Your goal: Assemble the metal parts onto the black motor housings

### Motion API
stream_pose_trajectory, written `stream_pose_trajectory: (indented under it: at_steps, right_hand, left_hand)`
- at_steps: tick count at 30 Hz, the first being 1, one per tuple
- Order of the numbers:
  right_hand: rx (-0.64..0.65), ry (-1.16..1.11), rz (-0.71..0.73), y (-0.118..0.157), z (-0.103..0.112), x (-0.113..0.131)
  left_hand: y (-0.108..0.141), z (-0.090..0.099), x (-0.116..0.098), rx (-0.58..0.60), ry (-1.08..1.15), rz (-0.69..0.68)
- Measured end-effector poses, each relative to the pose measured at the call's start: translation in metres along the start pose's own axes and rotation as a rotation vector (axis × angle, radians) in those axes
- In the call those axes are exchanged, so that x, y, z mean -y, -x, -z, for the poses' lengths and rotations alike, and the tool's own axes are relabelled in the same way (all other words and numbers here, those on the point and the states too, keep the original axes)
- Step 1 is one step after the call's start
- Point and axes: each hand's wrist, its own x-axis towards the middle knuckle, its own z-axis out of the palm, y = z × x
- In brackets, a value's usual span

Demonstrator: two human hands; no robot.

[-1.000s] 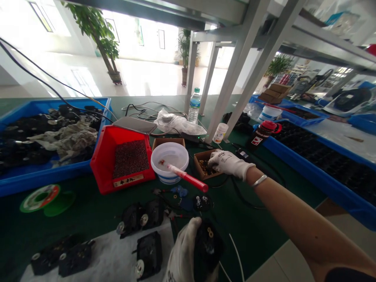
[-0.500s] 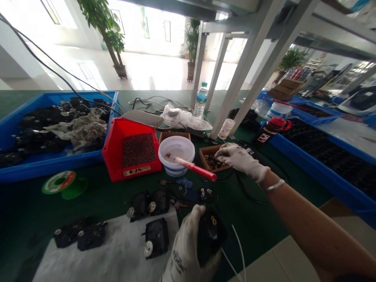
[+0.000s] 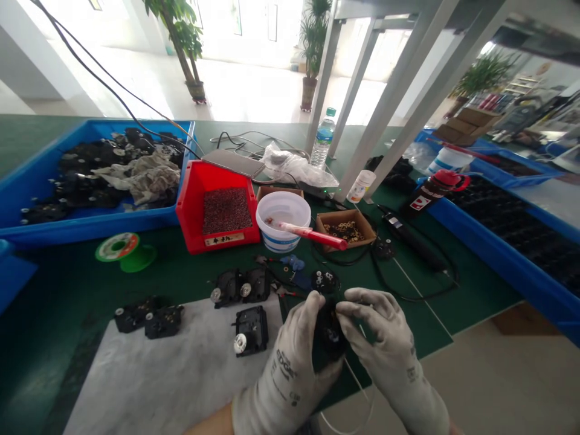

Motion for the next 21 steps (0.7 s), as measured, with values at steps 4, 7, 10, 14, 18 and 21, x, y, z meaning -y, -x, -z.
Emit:
stream_pose_trajectory:
  at_steps: [4,7,10,14,18,21]
  right_hand:
    - [-0.023,0.114,0.117,-0.006,0.003,0.005]
    - [-0.013,0.171,0.162,-0.006,0.004,0.007]
    - [-0.022,0.201,0.199,-0.004,0.004,0.006]
    - [-0.010,0.204,0.250,-0.004,0.003,0.004]
    - [0.041,0.220,0.280,-0.006,0.006,0.008]
    - [0.056,0.190,0.270,-0.009,0.011,0.013]
  left_hand:
    - [-0.001,0.002,-0.002,0.025,-0.011,-0.023]
    - [0.000,0.001,-0.002,0.016,-0.022,-0.029]
    - [0.001,0.001,-0.002,0.012,-0.014,-0.037]
    - [0.000,0.002,-0.002,0.016,-0.012,-0.041]
    - [-0.001,0.003,-0.001,0.006,0.000,-0.054]
    - [0.000,0.002,0.000,0.004,0.003,-0.055]
